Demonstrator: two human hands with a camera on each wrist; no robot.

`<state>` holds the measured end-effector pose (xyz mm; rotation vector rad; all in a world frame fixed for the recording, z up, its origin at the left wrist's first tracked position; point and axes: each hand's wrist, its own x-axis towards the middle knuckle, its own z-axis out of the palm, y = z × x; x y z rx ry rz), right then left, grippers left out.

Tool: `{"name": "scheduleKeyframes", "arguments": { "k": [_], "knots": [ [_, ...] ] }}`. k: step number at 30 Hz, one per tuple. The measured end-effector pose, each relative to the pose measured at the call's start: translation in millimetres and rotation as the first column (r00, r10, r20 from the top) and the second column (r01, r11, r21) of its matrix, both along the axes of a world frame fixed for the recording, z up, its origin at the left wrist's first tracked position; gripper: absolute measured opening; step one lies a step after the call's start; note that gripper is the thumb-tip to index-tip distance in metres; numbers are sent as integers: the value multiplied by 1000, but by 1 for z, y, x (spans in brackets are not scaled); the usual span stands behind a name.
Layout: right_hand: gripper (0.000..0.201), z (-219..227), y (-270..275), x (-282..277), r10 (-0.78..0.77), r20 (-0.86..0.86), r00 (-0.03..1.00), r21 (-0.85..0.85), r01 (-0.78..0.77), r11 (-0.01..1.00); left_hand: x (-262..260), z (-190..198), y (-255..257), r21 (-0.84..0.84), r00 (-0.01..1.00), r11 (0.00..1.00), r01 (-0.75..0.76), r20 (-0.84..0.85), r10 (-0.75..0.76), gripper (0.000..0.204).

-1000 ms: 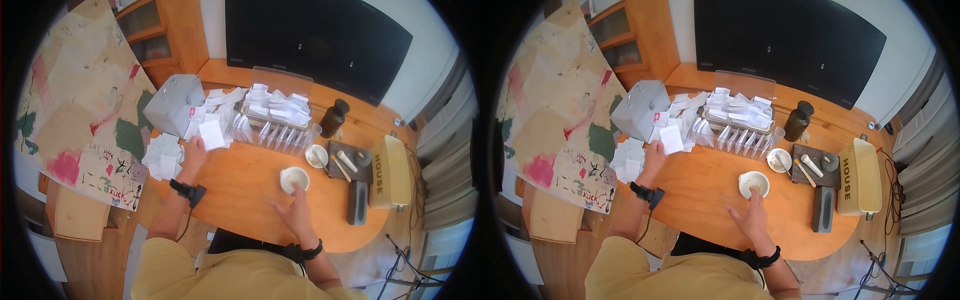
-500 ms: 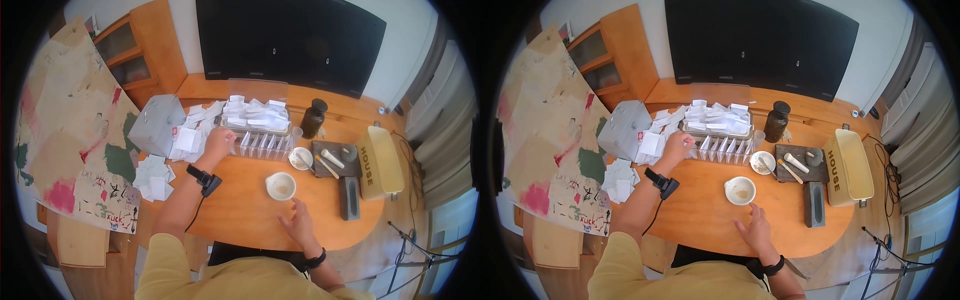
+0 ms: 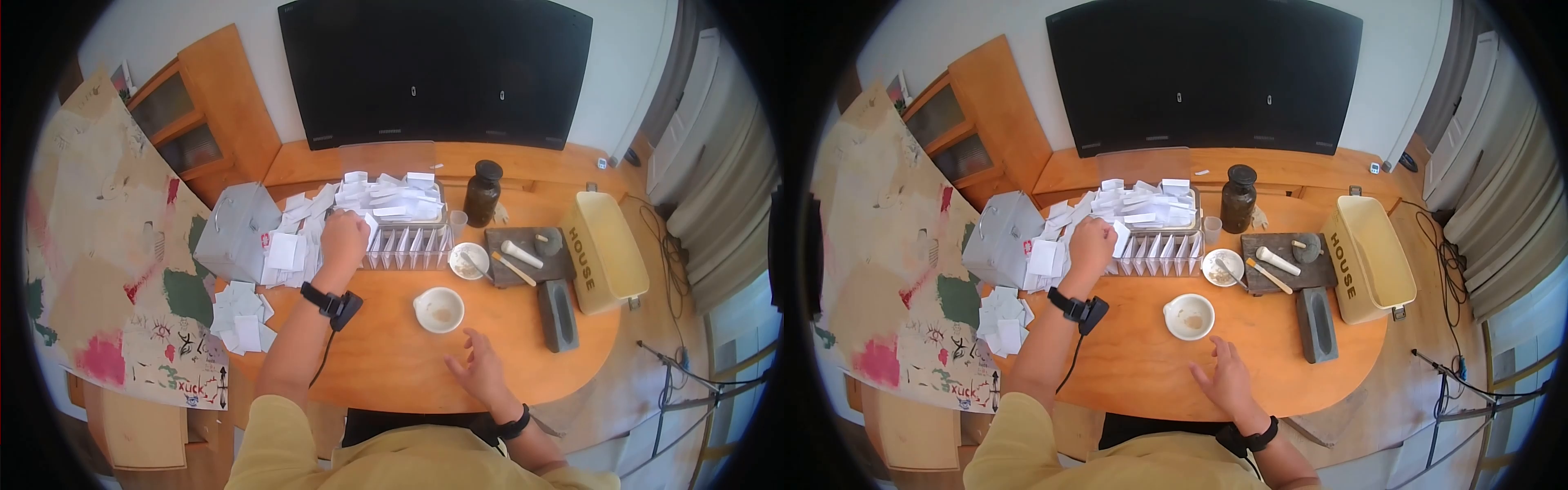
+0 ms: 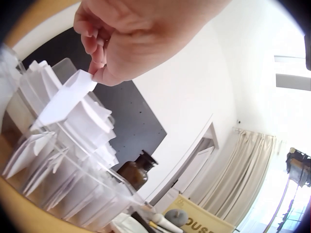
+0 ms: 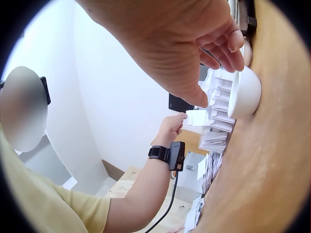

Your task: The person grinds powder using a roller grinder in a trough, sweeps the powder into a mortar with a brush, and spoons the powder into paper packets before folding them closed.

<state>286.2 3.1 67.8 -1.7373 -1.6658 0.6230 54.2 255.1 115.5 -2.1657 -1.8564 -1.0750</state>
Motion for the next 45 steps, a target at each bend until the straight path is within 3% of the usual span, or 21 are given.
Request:
{"name": "scheduleKeyframes", "arguments": {
  "k": [3, 6, 9, 12, 16, 19, 22, 25, 28, 31, 34, 42, 45],
  "knots": [
    [68, 13, 11, -9, 52, 17, 999, 105, -53, 993, 4, 42, -41, 123, 992, 989, 76, 90, -88, 9],
    [77, 29, 27, -20, 29, 114, 993, 311, -63, 948, 8, 52, -71, -68, 945, 974, 216, 266, -191, 8],
    [84, 43, 43, -29, -14, 117, 993, 406, -35, 913, 15, 27, -92, -242, 799, 845, 477, 520, -302, 11],
    [85, 47, 51, -30, -41, 176, 983, 430, -40, 902, 32, 5, -114, -423, 670, 649, 633, 719, -186, 18],
    [77, 31, 52, -19, -5, 199, 980, 324, -61, 944, 45, -7, -129, -471, 502, 407, 783, 864, 36, 22],
    [71, 23, 46, -12, -10, 213, 977, 271, -49, 961, 52, -19, -134, -502, 566, 416, 759, 823, -39, 27],
    [68, 14, 44, -8, -37, 248, 968, 270, -32, 962, 67, -15, -154, -284, 706, 680, 676, 512, -488, 35],
    [66, 12, 43, -7, -51, 266, 963, 263, -21, 965, 69, -11, -159, -362, 786, 698, 617, 327, -525, 40],
    [63, 13, 42, -5, -44, 264, 964, 255, -26, 967, 65, -26, -151, -427, 757, 644, 634, 513, -405, 31],
    [60, 10, 41, -2, -20, 258, 966, 272, -53, 961, 55, -48, -135, -484, 616, 427, 764, 744, -258, 25],
    [59, 2, 43, 0, 4, 239, 971, 298, -77, 951, 53, -38, -137, -554, 627, 326, 766, 756, -187, 20],
    [58, -6, 42, 2, 50, 229, 972, 313, -122, 942, 50, -54, -135, -627, 704, 326, 707, 664, -250, 22],
    [56, -1, 39, 5, 83, 271, 959, 213, -144, 967, 52, -54, -141, -663, 726, 306, 683, 661, -189, 24]
  ]
}}
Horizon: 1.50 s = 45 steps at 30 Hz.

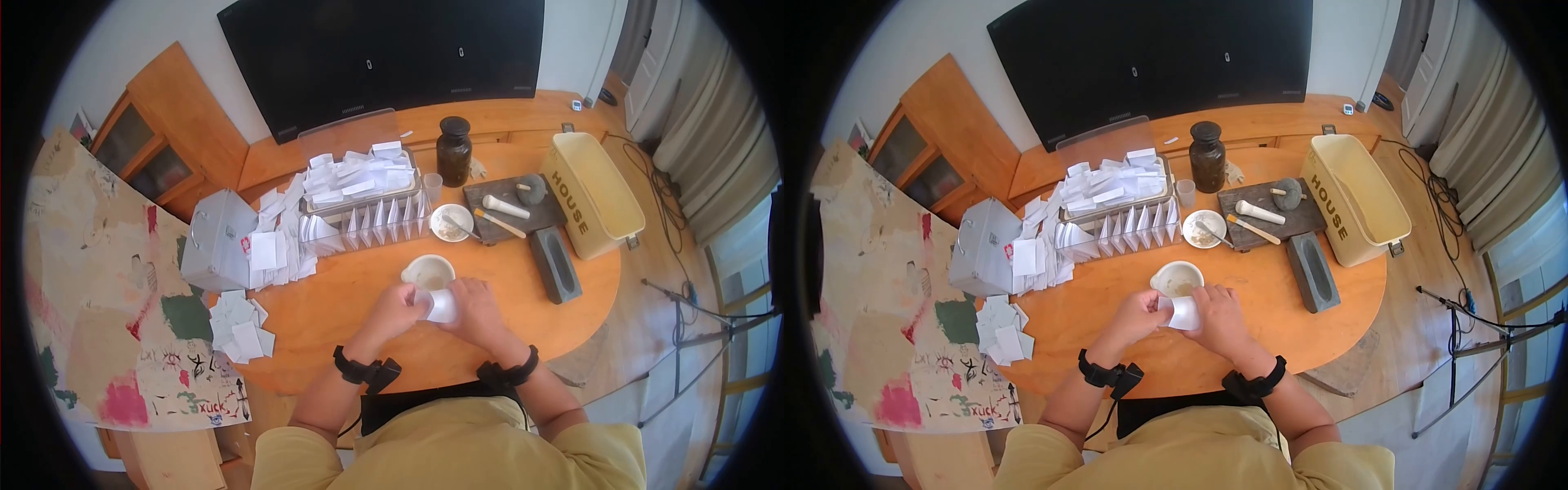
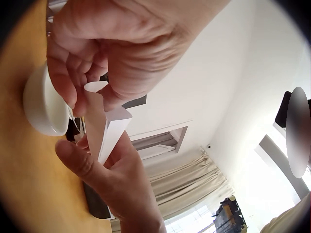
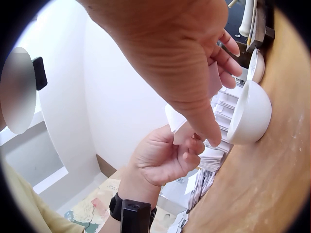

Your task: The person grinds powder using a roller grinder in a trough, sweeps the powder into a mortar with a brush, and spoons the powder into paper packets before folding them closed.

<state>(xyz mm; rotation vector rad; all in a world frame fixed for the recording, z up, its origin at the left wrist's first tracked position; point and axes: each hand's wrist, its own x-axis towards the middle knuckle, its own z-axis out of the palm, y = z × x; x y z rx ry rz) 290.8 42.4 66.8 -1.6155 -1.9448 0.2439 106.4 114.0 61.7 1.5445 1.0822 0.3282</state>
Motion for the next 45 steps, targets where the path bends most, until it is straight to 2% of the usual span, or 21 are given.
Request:
{"name": "scheduleKeyframes", "arguments": {
  "k": [3, 8, 12, 15, 18, 21, 24, 27, 30, 33, 36, 38, 41, 43, 45],
  "knots": [
    [53, 14, 1, 7, 25, 88, 996, -61, -20, 998, -3, -3, -8, -72, 994, 994, -88, 64, 93, 26],
    [42, 25, 26, 27, -31, 371, 928, -7, 36, 999, -25, 0, -15, -150, 953, 953, -262, 116, 280, 26],
    [26, 38, 50, 21, 21, 648, 762, 43, -64, 997, -42, -8, -21, -157, 950, 951, -267, 125, 287, 22],
    [19, 48, 60, 6, 108, 804, 585, -25, -148, 989, -49, -15, -28, -149, 953, 957, -248, 138, 268, 20],
    [19, 49, 68, -2, 164, 872, 462, -51, -247, 968, -49, -12, -31, -167, 953, 956, -243, 141, 267, 19],
    [19, 56, 70, -8, 199, 904, 378, -99, -269, 958, -49, -12, -33, -180, 951, 955, -236, 157, 265, 21],
    [21, 56, 72, -10, 203, 914, 352, -109, -269, 957, -48, -12, -33, -182, 953, 958, -222, 167, 252, 22],
    [22, 45, 74, -8, 118, 926, 359, -22, -262, 965, -47, -11, -32, -186, 956, 959, -215, 161, 246, 22],
    [23, 52, 72, -4, 170, 905, 389, -95, -205, 974, -46, -8, -32, -195, 960, 956, -220, 134, 248, 22],
    [24, 43, 71, 6, 133, 859, 495, -49, -179, 983, -43, -4, -32, -179, 965, 961, -210, 118, 233, 23],
    [35, 40, 68, 10, 175, 832, 527, -195, -19, 981, -37, -6, -31, -155, 975, 971, -182, 100, 198, 23],
    [44, 44, 60, 16, 94, 693, 715, -198, 64, 978, -32, -5, -30, -141, 977, 976, -164, 113, 181, 24],
    [58, 33, 47, 24, -65, 407, 911, -157, 140, 978, -20, -1, -33, -75, 969, 983, -166, 175, 177, 26],
    [65, 15, 39, 24, -143, 215, 966, -126, 172, 977, -9, -8, -34, 35, 961, 982, -188, 212, 176, 28],
    [69, -2, 29, 16, -188, 49, 981, -109, 192, 975, 6, -15, -35, 255, 942, 931, -261, 278, 188, 30]
  ]
}}
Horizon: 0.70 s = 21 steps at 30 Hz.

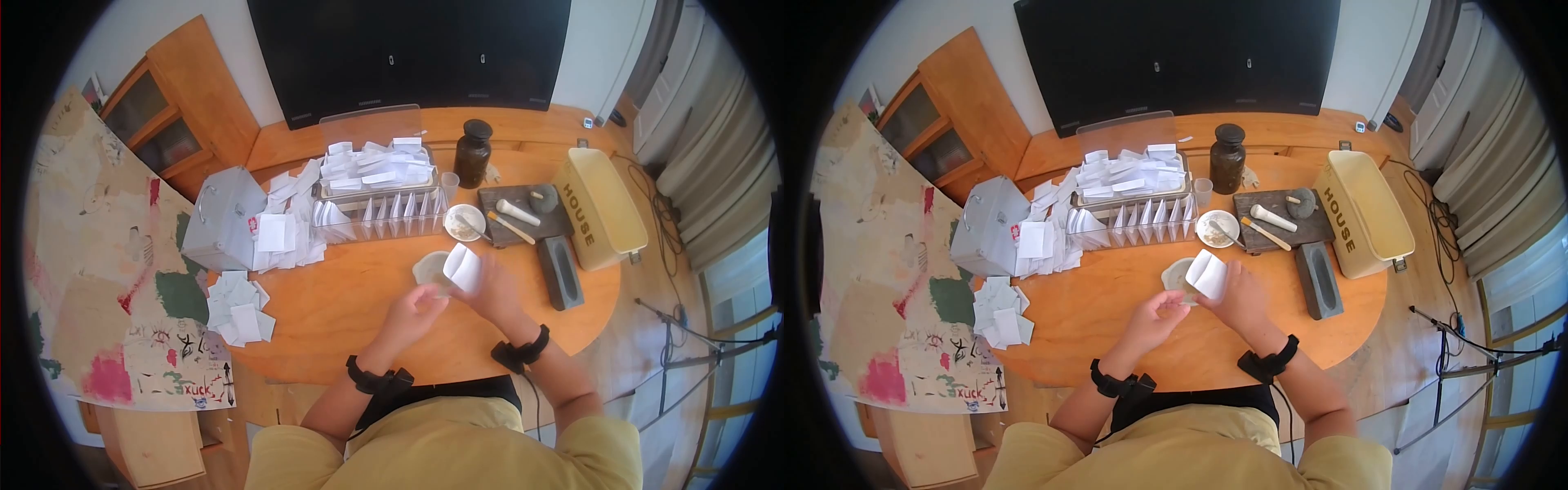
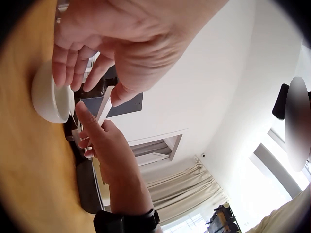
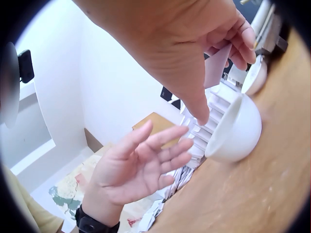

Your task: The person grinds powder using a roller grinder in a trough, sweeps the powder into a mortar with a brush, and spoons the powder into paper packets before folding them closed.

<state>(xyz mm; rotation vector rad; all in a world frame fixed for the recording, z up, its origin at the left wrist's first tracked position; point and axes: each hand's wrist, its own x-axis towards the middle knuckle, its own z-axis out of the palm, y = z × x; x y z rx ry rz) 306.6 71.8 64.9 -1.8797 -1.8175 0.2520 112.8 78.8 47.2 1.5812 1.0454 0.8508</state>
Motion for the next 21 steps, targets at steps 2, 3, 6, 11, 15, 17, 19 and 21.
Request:
{"name": "scheduleKeyframes", "arguments": {
  "k": [2, 3, 6, 11, 15, 17, 19, 21],
  "knots": [
    [71, -3, -9, -16, -61, -115, 992, -6, 60, 998, 8, 3, 0, 140, 998, 990, 0, -56, 8, 32],
    [72, -4, -13, -23, -83, -174, 981, -12, 82, 997, 9, 12, 1, 160, 992, 986, 34, -129, -13, 33],
    [78, -9, -16, -43, -82, -250, 965, -46, 73, 996, 2, 4, 1, 31, 977, 999, 7, -215, 0, 32],
    [91, 8, -25, -65, 45, -278, 960, -80, -70, 994, -45, -31, 20, -225, 964, 953, -202, 127, 234, 27],
    [94, 17, -33, -57, 60, -275, 960, -140, -102, 985, -139, -26, 64, -119, 879, 871, -476, -32, 476, 22],
    [91, 12, -39, -47, 24, -274, 961, -180, -76, 981, -199, -31, 98, 119, 780, 814, -568, -237, 579, 23],
    [88, 7, -47, -37, -17, -275, 961, -225, -47, 973, -254, -29, 132, 388, 636, 771, -505, -438, 636, 23],
    [86, 4, -56, -30, -61, -276, 959, -272, -17, 962, -285, -11, 161, 436, 548, 773, -461, -546, 634, 24]
  ]
}}
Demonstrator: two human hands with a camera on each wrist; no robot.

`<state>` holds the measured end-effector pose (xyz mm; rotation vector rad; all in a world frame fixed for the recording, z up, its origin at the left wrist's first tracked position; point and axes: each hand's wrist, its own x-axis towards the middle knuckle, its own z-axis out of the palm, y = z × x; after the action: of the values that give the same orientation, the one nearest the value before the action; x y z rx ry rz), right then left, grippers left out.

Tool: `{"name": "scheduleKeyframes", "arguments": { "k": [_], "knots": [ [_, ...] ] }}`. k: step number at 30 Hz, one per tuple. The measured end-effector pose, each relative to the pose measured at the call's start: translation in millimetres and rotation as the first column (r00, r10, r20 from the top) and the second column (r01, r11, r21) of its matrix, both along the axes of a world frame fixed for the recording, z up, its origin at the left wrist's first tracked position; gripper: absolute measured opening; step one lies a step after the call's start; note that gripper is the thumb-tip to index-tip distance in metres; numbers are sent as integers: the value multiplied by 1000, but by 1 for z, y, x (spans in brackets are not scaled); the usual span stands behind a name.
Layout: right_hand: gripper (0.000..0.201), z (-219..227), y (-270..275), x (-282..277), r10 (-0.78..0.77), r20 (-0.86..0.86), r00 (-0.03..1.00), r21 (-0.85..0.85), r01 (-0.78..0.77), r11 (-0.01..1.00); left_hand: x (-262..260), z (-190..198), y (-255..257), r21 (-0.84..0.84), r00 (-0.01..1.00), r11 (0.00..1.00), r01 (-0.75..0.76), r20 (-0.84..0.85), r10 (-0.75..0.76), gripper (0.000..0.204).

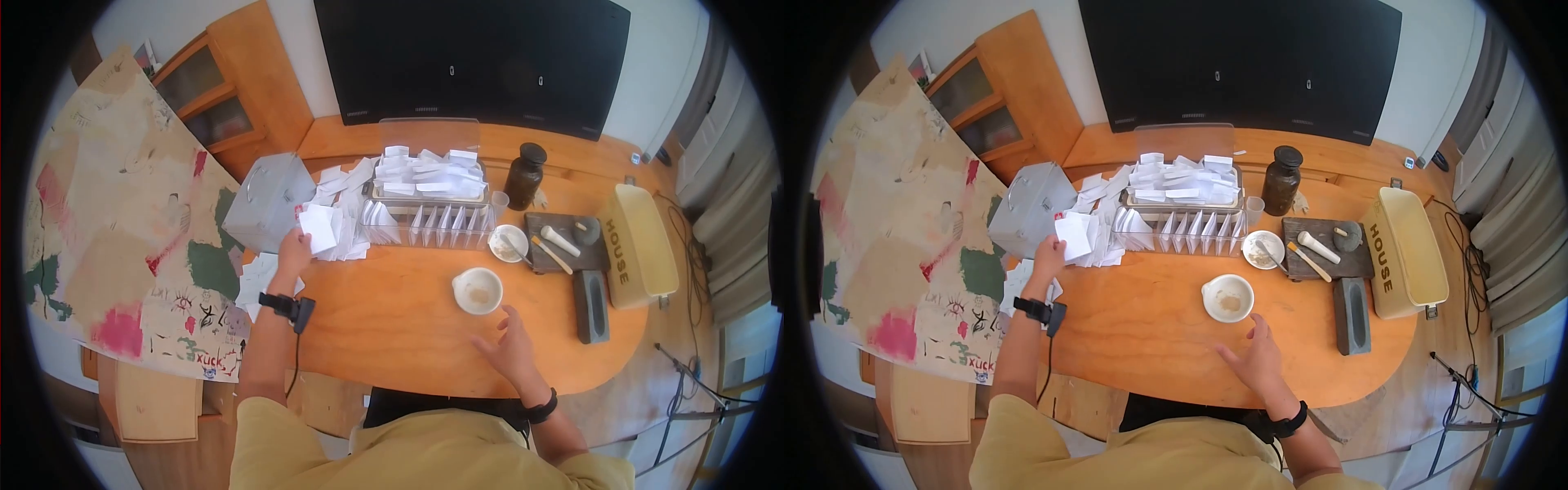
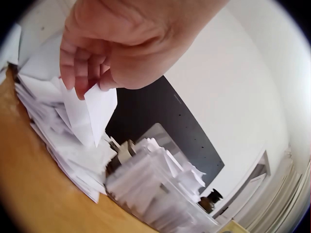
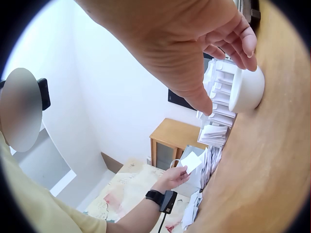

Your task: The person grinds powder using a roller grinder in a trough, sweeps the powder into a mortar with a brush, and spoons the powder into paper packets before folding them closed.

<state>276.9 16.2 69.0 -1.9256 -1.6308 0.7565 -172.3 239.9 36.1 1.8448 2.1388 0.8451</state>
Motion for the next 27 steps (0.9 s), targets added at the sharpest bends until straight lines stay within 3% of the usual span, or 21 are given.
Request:
{"name": "scheduleKeyframes", "arguments": {
  "k": [1, 4, 5, 7, 9, 11, 15, 25, 26, 27],
  "knots": [
    [85, -2, -3, 3, -8, 2, 1000, 0, 8, 1000, -5, 11, 8, -44, 1000, 999, -8, -16, 7, 25],
    [83, -5, -9, 10, -35, 4, 999, 3, 35, 999, 15, 23, 20, 179, 882, 965, -194, -399, 251, 24],
    [82, -5, -11, 12, -43, 2, 999, 2, 43, 999, 41, 43, 14, 191, 955, 979, -79, -266, 129, 26],
    [81, -7, -12, 12, -43, -2, 999, 8, 43, 999, 69, 34, 22, 393, 950, 887, 242, -282, -134, 23],
    [81, -10, -11, 15, -29, 0, 1000, 25, 29, 999, 119, 41, 21, 337, 922, 858, 387, -153, -356, 16],
    [80, -4, -7, 14, -18, 3, 1000, 18, 18, 1000, 164, 49, 19, 238, 883, 851, 469, -118, -454, 12],
    [77, 4, -5, 14, -50, -39, 998, 20, 51, 999, 211, 45, 33, -65, 934, 933, 355, -20, -357, 13],
    [72, -15, -24, 28, -61, -27, 998, -37, 60, 998, 218, 28, 47, -14, 851, 920, 391, -374, -368, 11],
    [70, -15, -23, 25, -54, -26, 998, -22, 54, 998, 220, 32, 44, 10, 876, 921, 390, -314, -367, 12],
    [69, -15, -24, 22, -51, -24, 998, -10, 51, 999, 222, 32, 48, -97, 882, 924, 369, -277, -382, 17]
  ]
}}
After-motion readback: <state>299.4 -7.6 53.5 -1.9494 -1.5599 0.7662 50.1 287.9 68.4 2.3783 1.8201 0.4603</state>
